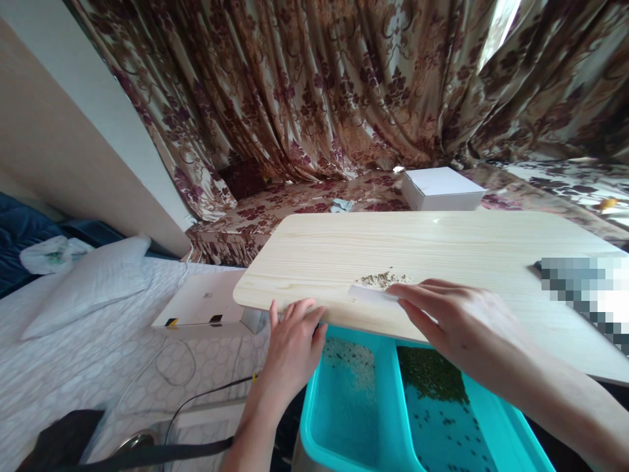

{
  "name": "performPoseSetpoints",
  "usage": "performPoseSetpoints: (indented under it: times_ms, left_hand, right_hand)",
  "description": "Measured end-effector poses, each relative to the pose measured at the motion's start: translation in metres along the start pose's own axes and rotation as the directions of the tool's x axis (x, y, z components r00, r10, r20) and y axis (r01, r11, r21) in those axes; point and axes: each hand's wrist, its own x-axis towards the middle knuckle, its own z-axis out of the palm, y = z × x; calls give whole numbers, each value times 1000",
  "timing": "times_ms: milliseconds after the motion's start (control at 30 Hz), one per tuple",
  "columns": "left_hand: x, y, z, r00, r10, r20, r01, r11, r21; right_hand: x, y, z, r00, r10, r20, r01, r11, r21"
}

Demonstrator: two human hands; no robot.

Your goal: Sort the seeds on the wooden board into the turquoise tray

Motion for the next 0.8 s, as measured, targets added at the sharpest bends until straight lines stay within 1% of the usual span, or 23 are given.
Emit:
performPoseSetpoints:
  times_ms: [133,333,433,533,667,800]
  left_hand:
    - [0,0,2,1000,4,-23,-4,1000,-21]
    - [-1,0,2,999,2,-37,-3,999,-38]
    - [-1,0,0,1000,2,-26,-3,999,-38]
    - [0,1,-1,1000,2,-4,-2,999,-35]
    - [0,0,-1,1000,-6,-2,6,1000,-24]
    - [-2,-1,0,1000,13,-4,-13,1000,2]
  right_hand:
    - [10,6,10,999,46,17,-44,993,-110]
    - [16,2,16,996,70,53,-63,991,-115]
    - [13,0,14,997,47,69,-41,996,-85]
    - [7,-4,10,999,1,53,1,999,-37]
    - [-5,-18,4,997,-45,59,41,997,61]
    - [-17,-29,-4,994,-94,63,83,985,150]
